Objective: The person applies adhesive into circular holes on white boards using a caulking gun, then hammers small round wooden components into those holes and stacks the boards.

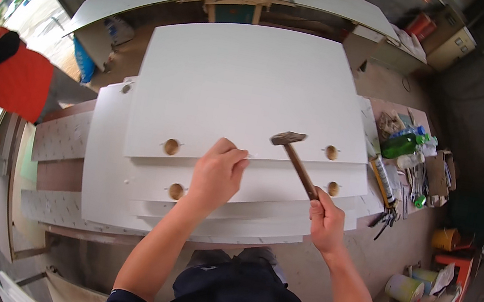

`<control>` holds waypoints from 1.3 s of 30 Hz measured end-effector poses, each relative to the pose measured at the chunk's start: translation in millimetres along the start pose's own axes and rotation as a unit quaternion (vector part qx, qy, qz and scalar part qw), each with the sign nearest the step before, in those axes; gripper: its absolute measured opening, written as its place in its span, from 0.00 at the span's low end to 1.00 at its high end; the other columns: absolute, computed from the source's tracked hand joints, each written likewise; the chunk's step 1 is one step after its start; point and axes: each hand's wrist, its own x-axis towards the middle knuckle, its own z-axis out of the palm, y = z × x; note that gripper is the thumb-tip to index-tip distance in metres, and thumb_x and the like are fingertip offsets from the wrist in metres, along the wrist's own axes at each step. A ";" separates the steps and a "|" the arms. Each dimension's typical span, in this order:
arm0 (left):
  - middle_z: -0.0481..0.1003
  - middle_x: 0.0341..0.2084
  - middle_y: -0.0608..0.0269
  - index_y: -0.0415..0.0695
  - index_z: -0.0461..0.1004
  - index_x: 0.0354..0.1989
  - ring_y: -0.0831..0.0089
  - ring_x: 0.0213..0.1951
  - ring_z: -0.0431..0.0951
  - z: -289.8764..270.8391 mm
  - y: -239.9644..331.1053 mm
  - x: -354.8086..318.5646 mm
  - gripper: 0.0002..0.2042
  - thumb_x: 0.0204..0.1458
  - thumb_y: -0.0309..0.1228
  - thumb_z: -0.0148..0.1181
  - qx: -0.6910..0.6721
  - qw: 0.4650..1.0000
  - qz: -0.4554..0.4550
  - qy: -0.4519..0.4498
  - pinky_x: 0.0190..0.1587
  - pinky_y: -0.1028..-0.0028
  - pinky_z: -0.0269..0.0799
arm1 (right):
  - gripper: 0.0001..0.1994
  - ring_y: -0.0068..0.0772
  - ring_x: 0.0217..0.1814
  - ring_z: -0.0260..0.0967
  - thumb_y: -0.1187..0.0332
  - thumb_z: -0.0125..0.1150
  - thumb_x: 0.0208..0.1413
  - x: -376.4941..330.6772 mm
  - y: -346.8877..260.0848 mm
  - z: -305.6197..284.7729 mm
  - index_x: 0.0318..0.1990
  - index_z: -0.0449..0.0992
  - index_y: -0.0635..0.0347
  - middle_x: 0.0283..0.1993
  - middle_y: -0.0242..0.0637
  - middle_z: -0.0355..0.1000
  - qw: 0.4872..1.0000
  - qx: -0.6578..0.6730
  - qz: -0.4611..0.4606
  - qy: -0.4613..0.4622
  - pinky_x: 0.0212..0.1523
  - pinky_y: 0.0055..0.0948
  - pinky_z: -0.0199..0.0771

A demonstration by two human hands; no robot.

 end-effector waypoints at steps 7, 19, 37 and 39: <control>0.73 0.29 0.64 0.45 0.81 0.30 0.65 0.31 0.74 139.6 63.1 52.9 0.03 0.51 0.26 0.61 0.095 0.990 0.071 -0.082 0.37 0.68 0.67 | 0.12 0.27 0.22 0.61 0.68 0.51 0.66 -0.1 81.9 -100.3 0.52 0.73 0.61 0.23 0.37 0.67 0.998 -0.021 0.044 0.044 0.27 0.25 0.66; 0.74 0.29 0.64 0.46 0.81 0.29 0.65 0.37 0.74 182.4 69.8 58.1 0.05 0.51 0.27 0.58 0.162 0.984 0.031 -0.070 0.43 0.66 0.67 | 0.12 0.49 0.27 0.73 0.68 0.54 0.63 31.1 110.0 -125.9 0.52 0.74 0.57 0.29 0.46 0.74 0.995 -0.089 -0.033 0.001 0.28 0.36 0.72; 0.71 0.31 0.63 0.45 0.80 0.30 0.63 0.36 0.75 171.9 71.9 54.1 0.04 0.53 0.27 0.58 0.163 0.982 0.004 -0.096 0.37 0.65 0.72 | 0.15 0.51 0.30 0.73 0.70 0.54 0.61 42.0 96.9 -144.8 0.55 0.72 0.57 0.31 0.47 0.75 0.988 -0.136 -0.057 -0.037 0.31 0.38 0.72; 0.71 0.31 0.63 0.45 0.80 0.31 0.64 0.33 0.76 163.5 69.9 51.2 0.04 0.53 0.27 0.59 0.154 0.983 -0.013 -0.099 0.33 0.65 0.73 | 0.15 0.50 0.29 0.73 0.71 0.54 0.62 45.6 91.4 -145.5 0.55 0.72 0.59 0.31 0.48 0.74 0.973 -0.208 -0.062 -0.078 0.30 0.36 0.72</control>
